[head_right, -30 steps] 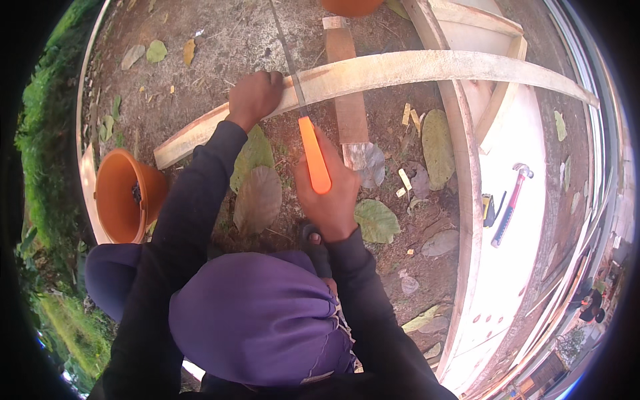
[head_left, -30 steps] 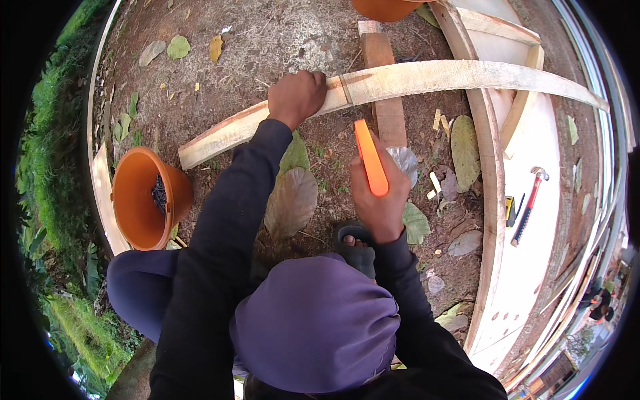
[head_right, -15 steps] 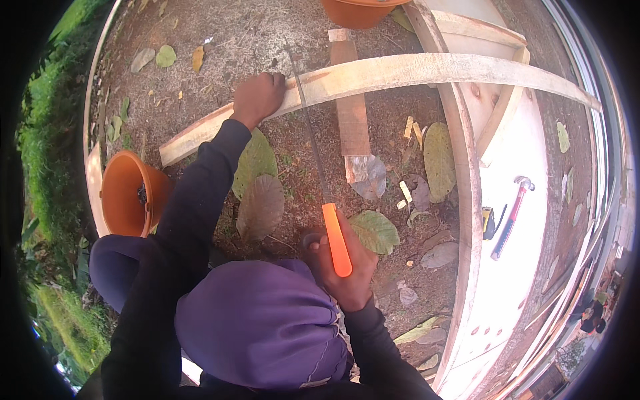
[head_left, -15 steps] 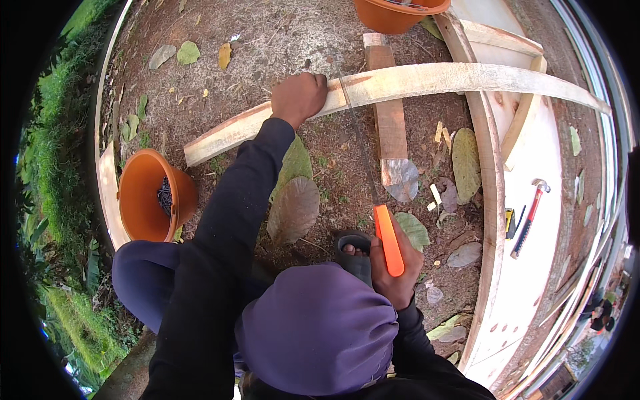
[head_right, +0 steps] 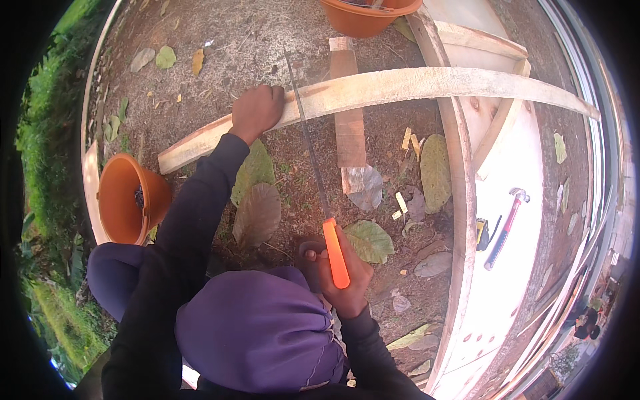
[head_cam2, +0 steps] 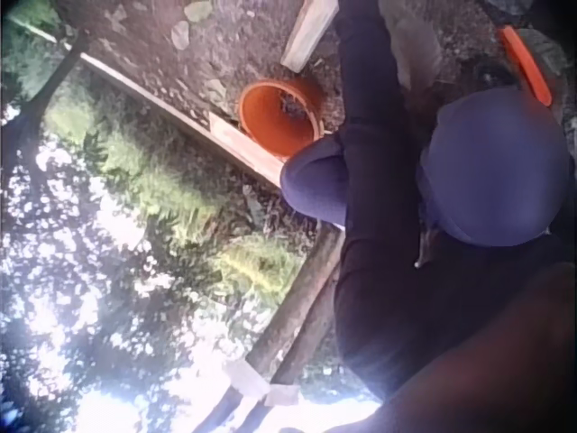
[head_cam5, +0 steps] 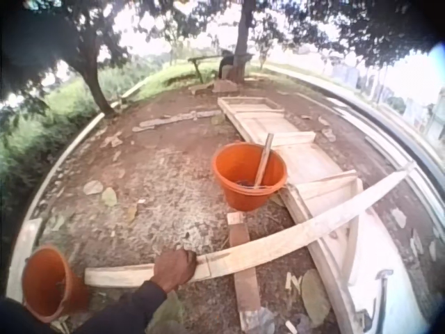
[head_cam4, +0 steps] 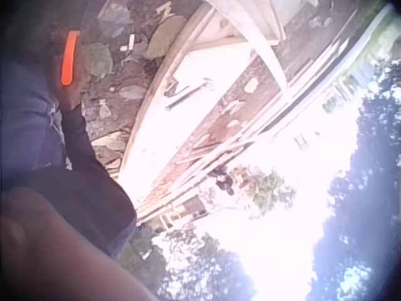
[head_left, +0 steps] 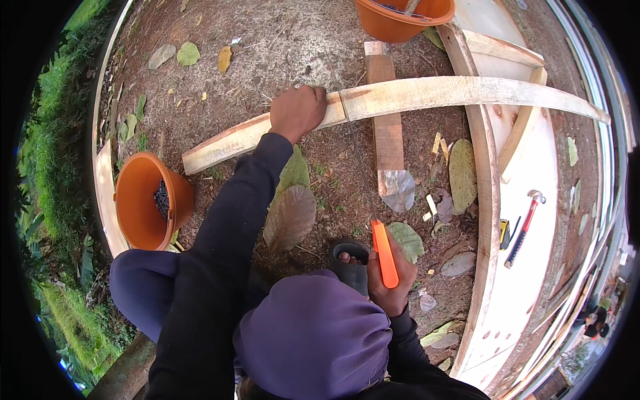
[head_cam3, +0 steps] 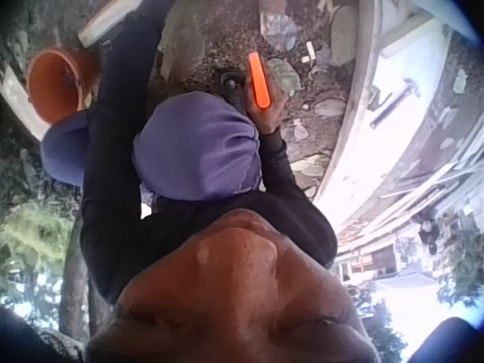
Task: The person assembles a wooden frame by hammering nails into wooden planks, measuring and cutting wood with a hand saw, and arranging pieces on the ground. The person uses a hammer, hand saw, tape measure, and nails to construct the frame.
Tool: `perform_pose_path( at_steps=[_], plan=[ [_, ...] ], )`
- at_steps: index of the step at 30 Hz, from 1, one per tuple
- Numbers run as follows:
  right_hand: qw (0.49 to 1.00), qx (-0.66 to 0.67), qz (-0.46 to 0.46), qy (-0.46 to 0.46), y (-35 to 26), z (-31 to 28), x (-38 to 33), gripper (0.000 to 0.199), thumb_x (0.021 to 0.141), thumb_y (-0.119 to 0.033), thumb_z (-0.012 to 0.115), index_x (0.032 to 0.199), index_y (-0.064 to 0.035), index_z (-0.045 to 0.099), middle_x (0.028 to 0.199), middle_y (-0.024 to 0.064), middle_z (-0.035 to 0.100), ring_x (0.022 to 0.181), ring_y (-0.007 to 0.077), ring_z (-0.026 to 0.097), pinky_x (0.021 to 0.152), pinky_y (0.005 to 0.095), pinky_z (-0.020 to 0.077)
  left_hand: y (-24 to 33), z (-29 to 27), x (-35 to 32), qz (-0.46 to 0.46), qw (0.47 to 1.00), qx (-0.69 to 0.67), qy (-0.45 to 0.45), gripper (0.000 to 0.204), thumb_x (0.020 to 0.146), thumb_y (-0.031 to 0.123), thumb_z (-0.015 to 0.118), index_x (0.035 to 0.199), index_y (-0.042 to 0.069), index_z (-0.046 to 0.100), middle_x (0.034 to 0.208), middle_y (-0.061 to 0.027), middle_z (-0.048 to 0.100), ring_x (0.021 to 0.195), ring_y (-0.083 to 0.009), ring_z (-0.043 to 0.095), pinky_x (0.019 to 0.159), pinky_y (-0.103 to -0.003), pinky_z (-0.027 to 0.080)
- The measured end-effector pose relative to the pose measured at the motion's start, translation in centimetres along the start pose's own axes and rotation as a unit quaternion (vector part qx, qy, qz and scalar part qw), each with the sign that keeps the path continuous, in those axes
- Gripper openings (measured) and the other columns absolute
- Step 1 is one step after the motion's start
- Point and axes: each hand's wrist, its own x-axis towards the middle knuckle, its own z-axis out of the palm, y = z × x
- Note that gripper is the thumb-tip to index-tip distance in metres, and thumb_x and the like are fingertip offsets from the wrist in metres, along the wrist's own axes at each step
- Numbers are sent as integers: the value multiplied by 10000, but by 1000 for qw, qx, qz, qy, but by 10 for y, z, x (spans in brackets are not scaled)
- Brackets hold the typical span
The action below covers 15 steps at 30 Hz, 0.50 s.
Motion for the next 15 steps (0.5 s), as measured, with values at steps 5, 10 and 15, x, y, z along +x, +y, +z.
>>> perform_pose_path(
  at_steps=[5,10,15],
  plan=[
    [998,19,59,-4,-19,-1,15,496,877,-63,678,1350,63,593,981,183,743,831,216,759,753,313,580,1,14,11,25,999,-5,34,484,982,348,434,840,3,741,864,-291,708,834,-478,686,827,-562,530],
    [999,2,48,4,-31,-11,5,494,881,-48,655,1360,53,593,975,181,743,809,222,748,747,331,583,12,-6,0,-18,999,-26,11,494,981,356,435,824,-4,736,875,-287,712,832,-479,687,829,-562,532],
    [999,30,14,17,-18,14,50,492,856,-29,655,1341,40,612,931,194,734,806,230,742,728,351,579,8,-6,-1,-2,1000,-6,-9,472,992,335,395,911,-15,701,959,-283,697,895,-498,658,841,-589,500]
  ],
)
